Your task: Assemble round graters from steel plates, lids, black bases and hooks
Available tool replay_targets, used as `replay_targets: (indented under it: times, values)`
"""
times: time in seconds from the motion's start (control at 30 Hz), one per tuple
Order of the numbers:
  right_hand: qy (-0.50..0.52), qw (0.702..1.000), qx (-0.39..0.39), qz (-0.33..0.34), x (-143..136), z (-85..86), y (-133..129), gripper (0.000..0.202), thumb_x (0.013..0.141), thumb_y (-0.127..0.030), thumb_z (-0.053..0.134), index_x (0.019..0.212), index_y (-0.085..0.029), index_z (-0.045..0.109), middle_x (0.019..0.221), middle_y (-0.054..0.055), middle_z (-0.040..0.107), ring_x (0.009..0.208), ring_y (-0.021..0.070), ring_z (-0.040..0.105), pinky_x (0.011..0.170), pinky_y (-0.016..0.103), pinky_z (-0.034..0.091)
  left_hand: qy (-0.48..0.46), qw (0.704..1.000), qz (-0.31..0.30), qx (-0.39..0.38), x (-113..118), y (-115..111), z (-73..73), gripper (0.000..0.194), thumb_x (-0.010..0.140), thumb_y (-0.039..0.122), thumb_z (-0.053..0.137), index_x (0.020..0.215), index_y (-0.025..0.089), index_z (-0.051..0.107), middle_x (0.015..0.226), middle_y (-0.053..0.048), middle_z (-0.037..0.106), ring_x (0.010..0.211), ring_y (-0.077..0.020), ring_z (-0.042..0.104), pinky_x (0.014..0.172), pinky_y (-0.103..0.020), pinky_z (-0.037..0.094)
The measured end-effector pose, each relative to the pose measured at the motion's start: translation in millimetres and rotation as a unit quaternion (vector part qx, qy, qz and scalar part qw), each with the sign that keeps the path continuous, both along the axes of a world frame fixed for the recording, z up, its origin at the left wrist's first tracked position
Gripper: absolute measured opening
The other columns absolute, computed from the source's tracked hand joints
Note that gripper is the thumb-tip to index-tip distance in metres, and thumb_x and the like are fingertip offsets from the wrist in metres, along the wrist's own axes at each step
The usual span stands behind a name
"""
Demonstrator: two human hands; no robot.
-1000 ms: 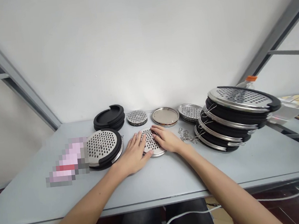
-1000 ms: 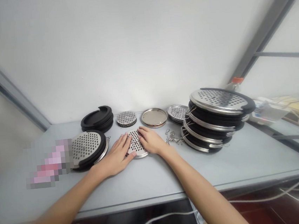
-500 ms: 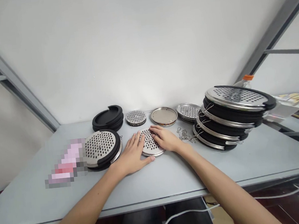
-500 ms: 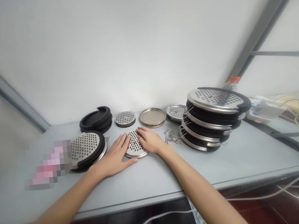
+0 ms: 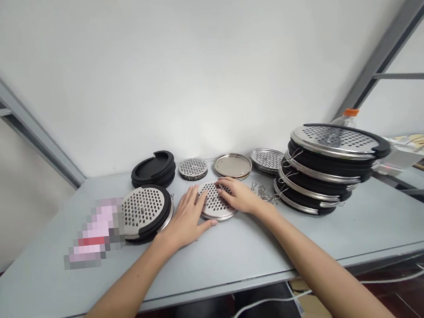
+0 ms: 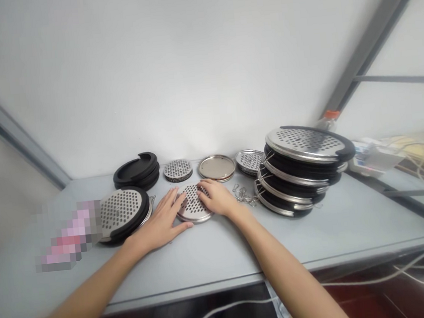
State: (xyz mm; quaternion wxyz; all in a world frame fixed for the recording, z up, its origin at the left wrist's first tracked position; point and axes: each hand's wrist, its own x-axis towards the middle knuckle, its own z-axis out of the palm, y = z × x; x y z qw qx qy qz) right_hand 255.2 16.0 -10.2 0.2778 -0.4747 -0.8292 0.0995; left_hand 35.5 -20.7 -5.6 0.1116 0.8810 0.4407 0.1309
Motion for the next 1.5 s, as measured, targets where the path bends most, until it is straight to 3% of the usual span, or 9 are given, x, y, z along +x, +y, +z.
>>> replay_targets:
  times: [0.23, 0.43, 0.6, 0.7, 0.77, 0.83, 1.03, 1.17, 1.5]
  values:
    - [-0.013, 0.998, 0.046, -0.049, 1.1, -3.9, 1.6, 0.027, 0.091, -0.03, 0.047, 0.107, -0.015, 0.062, 0.114, 0.014, 0.062, 0.106, 0.0248, 0.056, 0.095, 0.039, 0.043, -0.041, 0.998, 0.039, 0.039, 1.7, 2.1, -2.1, 0.061, 0.088, 0.044, 0.052, 0.141, 0.019, 0.033, 0.154, -0.015, 0.02, 0.142, -0.0304, 0.016, 0.113, -0.048, 0.023]
    - [0.013, 0.999, 0.044, 0.011, -2.2, -4.1, -0.6, 0.027, 0.091, -0.03, 0.048, 0.109, -0.016, 0.062, 0.114, 0.013, 0.062, 0.11, 0.0237, 0.055, 0.097, 0.038, 0.041, -0.089, 0.994, 0.008, 0.059, 6.1, -4.9, 1.7, 0.053, 0.089, 0.037, 0.051, 0.138, 0.022, 0.039, 0.152, -0.011, 0.025, 0.14, -0.028, 0.023, 0.112, -0.043, 0.028]
    - [0.011, 0.999, 0.037, 0.022, 0.0, -5.3, 1.1, 0.028, 0.089, -0.03, 0.051, 0.111, -0.015, 0.062, 0.116, 0.013, 0.062, 0.111, 0.0244, 0.054, 0.097, 0.04, 0.042, -0.195, 0.964, 0.0, 0.179, 0.3, -2.7, 34.5, 0.032, 0.091, 0.032, 0.049, 0.121, 0.021, 0.057, 0.137, -0.008, 0.05, 0.127, -0.0235, 0.045, 0.109, -0.04, 0.035]
    - [0.006, 0.999, 0.032, 0.028, 0.9, -4.7, 1.8, 0.028, 0.09, -0.03, 0.051, 0.111, -0.015, 0.062, 0.117, 0.013, 0.062, 0.111, 0.0243, 0.054, 0.097, 0.039, 0.042, -0.259, 0.931, 0.059, 0.251, -15.5, 15.4, 64.6, 0.026, 0.092, 0.033, 0.048, 0.108, 0.02, 0.063, 0.113, -0.006, 0.066, 0.111, -0.0213, 0.058, 0.101, -0.037, 0.043]
    - [0.005, 0.999, 0.03, 0.03, 1.5, -4.0, 2.1, 0.028, 0.09, -0.03, 0.051, 0.11, -0.016, 0.062, 0.116, 0.012, 0.062, 0.111, 0.0241, 0.055, 0.097, 0.039, 0.042, -0.226, 0.938, 0.102, 0.241, -28.5, 33.8, 79.3, 0.029, 0.092, 0.037, 0.048, 0.109, 0.019, 0.063, 0.111, -0.005, 0.067, 0.106, -0.0209, 0.061, 0.098, -0.035, 0.045]
    - [0.005, 0.999, 0.027, 0.03, 2.2, -3.6, 2.6, 0.028, 0.089, -0.031, 0.051, 0.11, -0.016, 0.062, 0.117, 0.012, 0.062, 0.111, 0.0242, 0.054, 0.097, 0.039, 0.042, -0.161, 0.958, 0.13, 0.199, -41.1, 54.0, 84.0, 0.036, 0.091, 0.042, 0.047, 0.117, 0.02, 0.06, 0.117, -0.006, 0.065, 0.11, -0.0234, 0.059, 0.099, -0.037, 0.044]
    - [0.005, 0.999, 0.028, 0.033, 3.3, -4.2, 4.9, 0.028, 0.089, -0.032, 0.053, 0.11, -0.016, 0.062, 0.117, 0.012, 0.062, 0.111, 0.024, 0.055, 0.098, 0.04, 0.042, -0.011, 0.976, 0.188, 0.114, -66.1, 93.9, 52.8, 0.065, 0.086, 0.047, 0.048, 0.137, 0.008, 0.039, 0.14, -0.02, 0.045, 0.129, -0.0338, 0.042, 0.106, -0.045, 0.034]
    - [0.003, 0.999, 0.028, 0.031, 3.2, -4.5, 5.2, 0.03, 0.089, -0.033, 0.053, 0.112, -0.016, 0.062, 0.117, 0.013, 0.061, 0.112, 0.0243, 0.055, 0.098, 0.04, 0.042, -0.004, 0.978, 0.185, 0.096, -71.2, 99.5, 38.2, 0.051, 0.087, 0.045, 0.044, 0.123, 0.01, 0.051, 0.129, -0.018, 0.055, 0.122, -0.032, 0.05, 0.101, -0.042, 0.039]
    - [0.008, 0.999, 0.02, 0.035, 4.4, -2.5, 2.8, 0.03, 0.089, -0.032, 0.051, 0.113, -0.017, 0.061, 0.119, 0.013, 0.06, 0.112, 0.0241, 0.054, 0.098, 0.04, 0.042, -0.028, 0.977, 0.159, 0.138, -74.7, 102.7, 32.3, 0.026, 0.079, 0.028, 0.054, 0.102, 0.017, 0.059, 0.111, -0.012, 0.063, 0.106, -0.0289, 0.058, 0.095, -0.04, 0.045]
